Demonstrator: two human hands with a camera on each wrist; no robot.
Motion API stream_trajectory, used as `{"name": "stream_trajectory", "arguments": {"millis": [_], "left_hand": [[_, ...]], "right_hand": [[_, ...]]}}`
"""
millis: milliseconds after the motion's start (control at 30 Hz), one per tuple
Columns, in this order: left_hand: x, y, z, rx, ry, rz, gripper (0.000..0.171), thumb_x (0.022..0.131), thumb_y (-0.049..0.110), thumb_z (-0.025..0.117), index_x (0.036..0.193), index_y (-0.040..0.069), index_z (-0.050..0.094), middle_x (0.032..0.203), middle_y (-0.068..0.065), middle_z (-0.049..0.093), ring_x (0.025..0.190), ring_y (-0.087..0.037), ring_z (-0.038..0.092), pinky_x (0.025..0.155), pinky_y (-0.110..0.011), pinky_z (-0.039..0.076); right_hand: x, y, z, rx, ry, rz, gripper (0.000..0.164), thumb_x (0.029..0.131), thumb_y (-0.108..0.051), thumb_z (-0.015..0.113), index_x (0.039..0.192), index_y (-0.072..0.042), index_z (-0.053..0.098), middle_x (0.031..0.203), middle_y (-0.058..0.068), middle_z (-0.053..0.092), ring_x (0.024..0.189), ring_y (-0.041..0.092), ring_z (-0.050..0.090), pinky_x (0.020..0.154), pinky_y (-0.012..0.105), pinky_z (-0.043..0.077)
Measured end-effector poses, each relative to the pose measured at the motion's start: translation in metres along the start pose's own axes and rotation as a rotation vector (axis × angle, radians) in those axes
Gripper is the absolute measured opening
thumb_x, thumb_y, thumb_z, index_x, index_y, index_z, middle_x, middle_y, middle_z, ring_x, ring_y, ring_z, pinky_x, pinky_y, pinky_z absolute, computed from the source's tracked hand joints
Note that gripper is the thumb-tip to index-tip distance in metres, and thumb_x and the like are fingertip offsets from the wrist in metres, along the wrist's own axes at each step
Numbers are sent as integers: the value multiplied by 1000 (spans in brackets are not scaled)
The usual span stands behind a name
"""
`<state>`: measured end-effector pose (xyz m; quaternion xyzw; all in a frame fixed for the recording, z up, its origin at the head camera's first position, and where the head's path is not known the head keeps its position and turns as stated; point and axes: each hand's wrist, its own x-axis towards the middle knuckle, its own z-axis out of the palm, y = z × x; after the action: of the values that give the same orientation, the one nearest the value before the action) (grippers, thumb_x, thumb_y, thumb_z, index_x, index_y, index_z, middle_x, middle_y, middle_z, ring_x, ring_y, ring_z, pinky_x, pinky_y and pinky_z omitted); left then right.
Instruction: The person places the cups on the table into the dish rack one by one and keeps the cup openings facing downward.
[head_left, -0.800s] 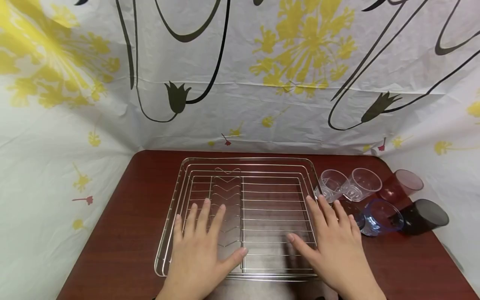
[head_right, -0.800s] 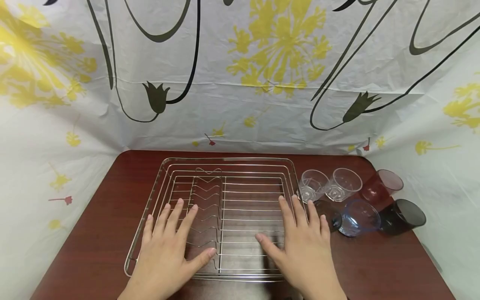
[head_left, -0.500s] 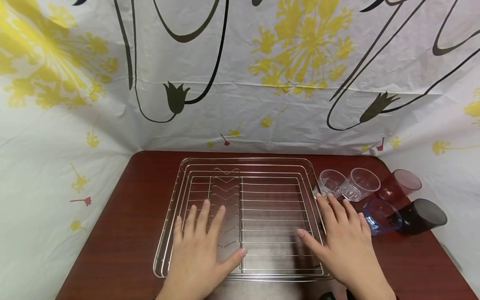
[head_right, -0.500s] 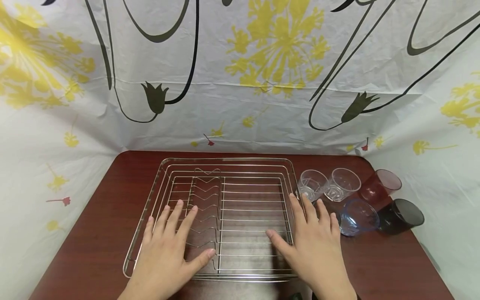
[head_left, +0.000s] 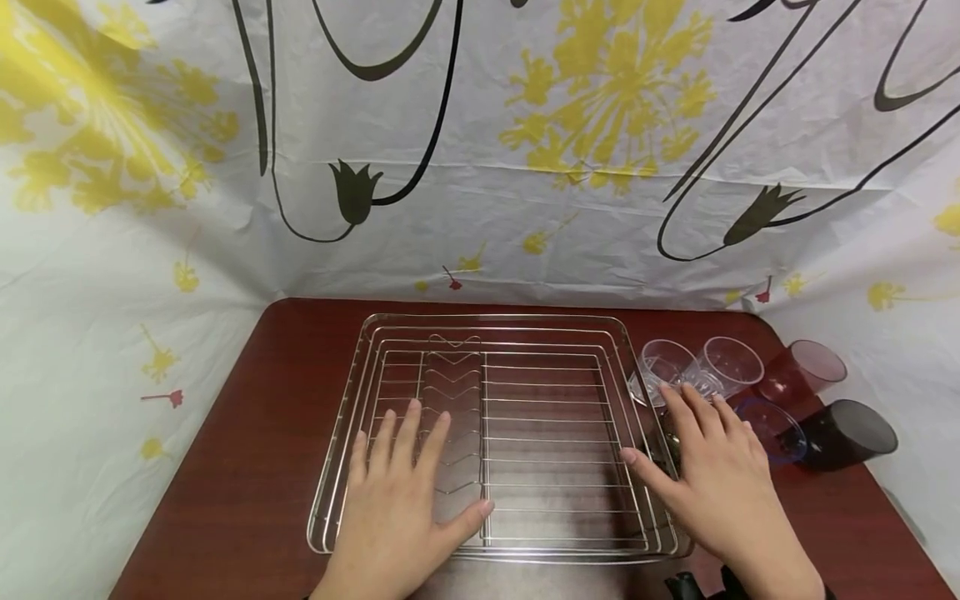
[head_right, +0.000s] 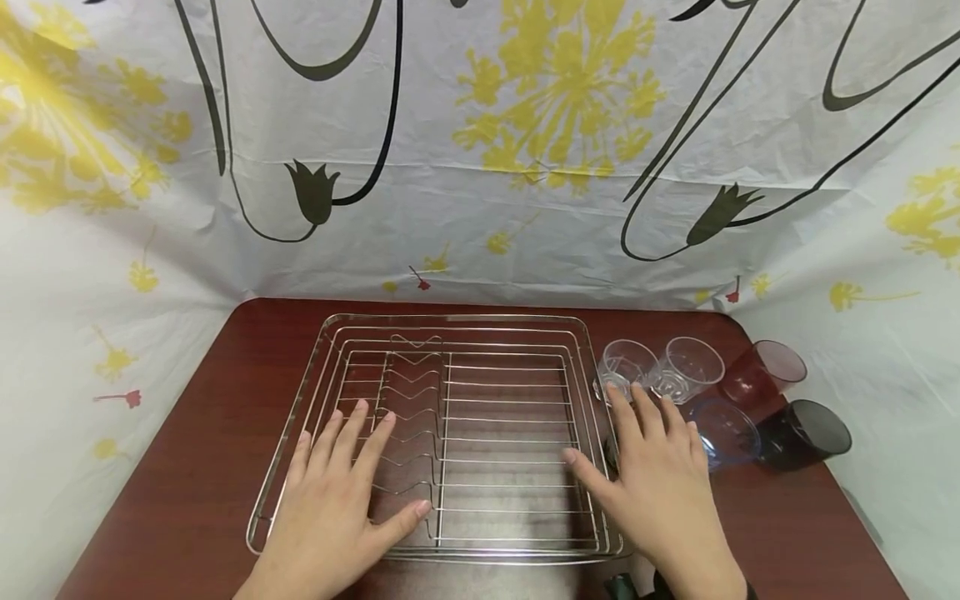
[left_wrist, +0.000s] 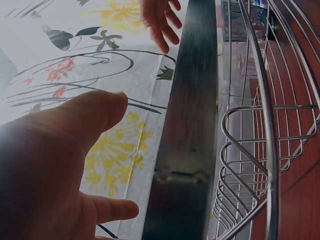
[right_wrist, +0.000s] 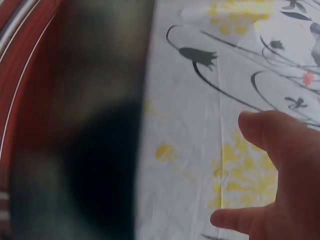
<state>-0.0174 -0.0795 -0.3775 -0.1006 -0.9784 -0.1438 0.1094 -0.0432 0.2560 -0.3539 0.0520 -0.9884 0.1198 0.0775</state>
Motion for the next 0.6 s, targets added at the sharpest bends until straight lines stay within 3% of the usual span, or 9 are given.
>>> {"name": "stream_trajectory", "arguments": {"millis": [200,600], "left_hand": [[0,-1,-1,-1,4,-2,98,79,85,52,154,22,40,161,-12,34,147,-40,30,116,-65,20],[0,-1,1,4,-3,-2,97,80,85,51,153,23,42,161,-12,35,147,-40,31,116,-66,20]], "right_hand": [[-1,23,-3,-18,3,-11,93,87,-61,67,157,-14,30,153,27,35,137,58,26,97,78,24],[-6,76,1,-47,41,19,87,90,-53,67,155,-8,31,149,34,34,130,63,28,101,76,22]]}}
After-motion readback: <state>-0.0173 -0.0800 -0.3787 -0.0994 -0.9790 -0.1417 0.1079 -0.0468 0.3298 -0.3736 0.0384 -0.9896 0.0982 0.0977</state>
